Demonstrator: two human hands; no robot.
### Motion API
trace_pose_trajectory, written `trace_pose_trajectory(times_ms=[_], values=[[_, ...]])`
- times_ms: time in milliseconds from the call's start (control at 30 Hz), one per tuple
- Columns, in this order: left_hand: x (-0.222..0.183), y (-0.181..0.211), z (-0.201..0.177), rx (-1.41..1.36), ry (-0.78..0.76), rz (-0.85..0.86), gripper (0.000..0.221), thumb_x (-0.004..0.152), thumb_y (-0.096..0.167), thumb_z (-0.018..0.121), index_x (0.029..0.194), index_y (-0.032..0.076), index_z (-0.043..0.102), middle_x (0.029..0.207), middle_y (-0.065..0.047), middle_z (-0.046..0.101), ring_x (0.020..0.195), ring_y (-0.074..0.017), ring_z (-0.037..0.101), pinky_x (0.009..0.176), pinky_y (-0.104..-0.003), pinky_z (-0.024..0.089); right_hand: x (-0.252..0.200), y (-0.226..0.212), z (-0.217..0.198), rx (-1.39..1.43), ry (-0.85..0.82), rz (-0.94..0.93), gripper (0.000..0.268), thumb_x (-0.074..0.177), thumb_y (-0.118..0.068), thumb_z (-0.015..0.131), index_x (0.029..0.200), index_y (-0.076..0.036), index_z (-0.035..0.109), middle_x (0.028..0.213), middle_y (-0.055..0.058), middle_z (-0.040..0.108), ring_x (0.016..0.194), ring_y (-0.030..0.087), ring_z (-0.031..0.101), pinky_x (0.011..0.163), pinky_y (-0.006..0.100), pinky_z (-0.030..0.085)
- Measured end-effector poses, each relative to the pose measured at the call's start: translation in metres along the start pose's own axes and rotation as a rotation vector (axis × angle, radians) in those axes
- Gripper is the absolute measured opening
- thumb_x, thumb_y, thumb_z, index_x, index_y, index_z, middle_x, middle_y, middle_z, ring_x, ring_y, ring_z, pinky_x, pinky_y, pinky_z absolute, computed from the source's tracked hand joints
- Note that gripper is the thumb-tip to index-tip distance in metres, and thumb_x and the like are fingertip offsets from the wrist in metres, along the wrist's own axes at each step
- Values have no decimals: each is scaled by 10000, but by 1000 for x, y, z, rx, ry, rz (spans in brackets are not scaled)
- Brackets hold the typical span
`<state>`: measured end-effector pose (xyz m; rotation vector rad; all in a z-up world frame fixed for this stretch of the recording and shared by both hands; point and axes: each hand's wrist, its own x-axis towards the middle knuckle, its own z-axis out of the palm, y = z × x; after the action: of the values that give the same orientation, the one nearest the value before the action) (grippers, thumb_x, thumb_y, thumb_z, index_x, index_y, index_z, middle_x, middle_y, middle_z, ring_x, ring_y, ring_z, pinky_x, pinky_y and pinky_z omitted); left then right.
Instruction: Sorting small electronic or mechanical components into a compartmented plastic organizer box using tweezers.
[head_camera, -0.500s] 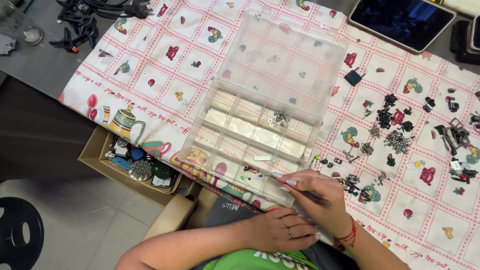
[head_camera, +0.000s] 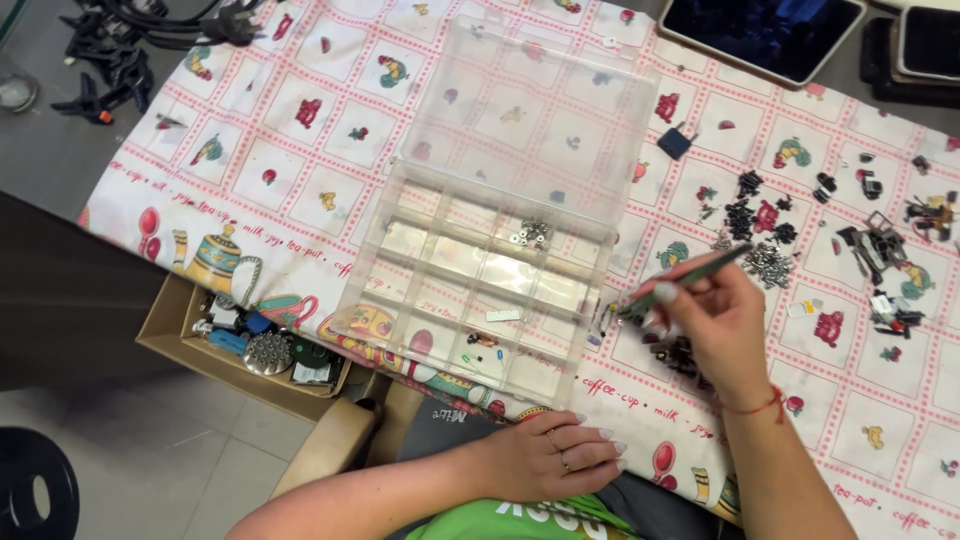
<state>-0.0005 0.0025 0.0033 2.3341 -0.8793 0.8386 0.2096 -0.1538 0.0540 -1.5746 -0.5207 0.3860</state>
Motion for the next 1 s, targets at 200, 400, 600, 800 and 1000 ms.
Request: trace_pose_trajectory(times_ms=[200,400,600,800,1000], values=[[4,-1,-5,-7,-52,17,149,1108,145,578,1192,113,696,1293,-58,687,1162,-201,673,1015,-366,533,17,-1,-9,59,-31,305,91,994,-49,610,1042,-11,544,828,222,741,456,179,570,419,274,510],[2,0,-2,-5,-57,4,157,1104,164,591,1198,124,710,1286,-48,697,1162,-195,671,1012,-366,533,14,-5,-3,-21,-162,224,102,1005,-131,599,986,-35,569,964,203,773,630,172,644,610,290,602],[-3,2,2,-42,-76,-24,174,1111,170,586,1228,117,704,1284,-62,691,1170,-209,667,1019,-383,534,14,-2,-4,-160,-197,260,95,1010,-172,579,1036,-81,586,971,122,785,640,143,645,566,262,563],[0,1,1,-33,-49,-11,169,1107,167,595,1213,110,714,1272,-69,695,1148,-211,670,988,-388,552,13,1,-2,-116,-181,238,90,1004,-146,591,1029,-60,588,971,160,776,627,158,640,595,266,564],[0,1,3,-7,-31,-3,152,1102,172,607,1194,129,720,1264,-47,699,1136,-193,671,981,-368,549,13,7,-2,-87,-169,266,65,1005,-108,586,1028,-49,572,934,171,760,652,166,670,646,284,584]])
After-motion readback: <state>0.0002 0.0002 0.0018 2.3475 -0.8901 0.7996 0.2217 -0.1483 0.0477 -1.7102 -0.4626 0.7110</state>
